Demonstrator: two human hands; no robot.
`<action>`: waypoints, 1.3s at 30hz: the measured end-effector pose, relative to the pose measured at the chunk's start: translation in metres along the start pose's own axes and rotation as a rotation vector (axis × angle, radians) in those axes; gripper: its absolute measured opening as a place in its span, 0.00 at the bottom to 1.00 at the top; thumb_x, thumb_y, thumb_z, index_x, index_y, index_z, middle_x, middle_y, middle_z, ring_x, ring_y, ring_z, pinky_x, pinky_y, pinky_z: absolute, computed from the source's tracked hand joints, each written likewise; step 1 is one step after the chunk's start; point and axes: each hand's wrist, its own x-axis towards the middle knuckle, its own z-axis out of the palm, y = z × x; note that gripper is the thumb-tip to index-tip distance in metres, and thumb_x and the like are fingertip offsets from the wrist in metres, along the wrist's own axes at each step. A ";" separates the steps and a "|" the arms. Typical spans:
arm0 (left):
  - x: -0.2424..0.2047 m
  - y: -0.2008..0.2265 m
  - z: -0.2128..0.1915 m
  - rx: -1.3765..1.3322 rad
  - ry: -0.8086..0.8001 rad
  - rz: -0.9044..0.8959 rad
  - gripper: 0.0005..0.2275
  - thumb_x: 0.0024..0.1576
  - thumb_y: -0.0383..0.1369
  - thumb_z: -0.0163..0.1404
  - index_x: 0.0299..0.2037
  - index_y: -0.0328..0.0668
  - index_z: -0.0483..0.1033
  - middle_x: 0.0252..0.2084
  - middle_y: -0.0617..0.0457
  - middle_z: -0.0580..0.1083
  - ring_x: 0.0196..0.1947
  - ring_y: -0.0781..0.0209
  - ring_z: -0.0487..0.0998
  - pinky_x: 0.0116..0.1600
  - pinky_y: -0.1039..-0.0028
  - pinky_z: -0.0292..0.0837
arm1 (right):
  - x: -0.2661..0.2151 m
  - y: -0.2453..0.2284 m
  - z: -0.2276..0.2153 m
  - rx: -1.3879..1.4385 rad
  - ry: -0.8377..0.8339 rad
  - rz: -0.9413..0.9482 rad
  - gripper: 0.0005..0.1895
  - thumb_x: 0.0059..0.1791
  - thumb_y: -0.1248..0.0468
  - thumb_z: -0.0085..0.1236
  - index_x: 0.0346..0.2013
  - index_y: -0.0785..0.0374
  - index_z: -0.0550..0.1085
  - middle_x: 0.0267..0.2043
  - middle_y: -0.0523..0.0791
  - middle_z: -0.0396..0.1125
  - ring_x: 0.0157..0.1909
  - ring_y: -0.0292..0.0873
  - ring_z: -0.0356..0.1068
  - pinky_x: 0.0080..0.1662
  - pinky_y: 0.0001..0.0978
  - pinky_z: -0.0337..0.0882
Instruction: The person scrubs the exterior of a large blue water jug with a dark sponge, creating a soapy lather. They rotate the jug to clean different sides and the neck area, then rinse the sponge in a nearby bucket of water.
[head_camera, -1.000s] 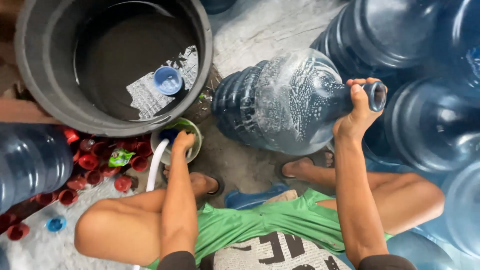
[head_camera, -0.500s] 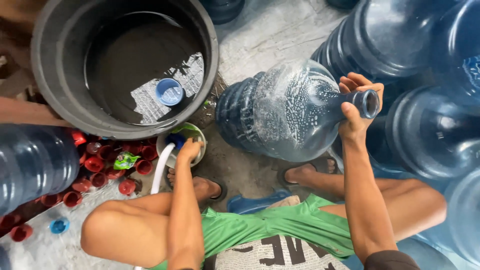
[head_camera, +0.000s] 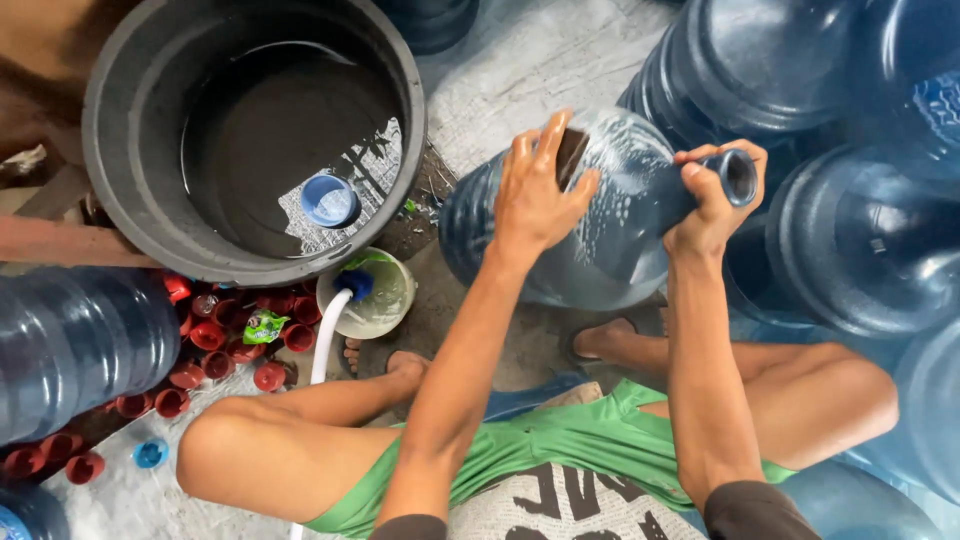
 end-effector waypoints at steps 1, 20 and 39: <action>-0.012 0.017 0.002 0.001 -0.001 0.006 0.31 0.47 0.43 0.54 0.63 0.55 0.59 0.53 0.38 0.66 0.56 0.33 0.67 0.58 0.48 0.64 | 0.003 0.004 -0.004 0.002 0.004 -0.004 0.19 0.36 0.71 0.60 0.36 0.63 0.62 0.26 0.52 0.64 0.31 0.45 0.71 0.40 0.33 0.72; -0.067 0.012 0.016 -0.277 0.188 -0.162 0.27 0.59 0.39 0.41 0.67 0.43 0.47 0.66 0.36 0.55 0.64 0.40 0.59 0.60 0.59 0.58 | 0.029 -0.011 0.032 -0.057 0.274 -0.008 0.09 0.32 0.74 0.50 0.24 0.64 0.64 0.24 0.46 0.57 0.25 0.43 0.63 0.35 0.36 0.74; 0.037 -0.023 0.011 0.106 0.087 -0.160 0.28 0.59 0.49 0.43 0.68 0.66 0.46 0.59 0.45 0.64 0.52 0.38 0.74 0.51 0.48 0.70 | 0.004 0.004 0.047 -0.044 0.085 -0.246 0.13 0.33 0.80 0.57 0.29 0.73 0.66 0.20 0.58 0.63 0.25 0.47 0.71 0.33 0.32 0.70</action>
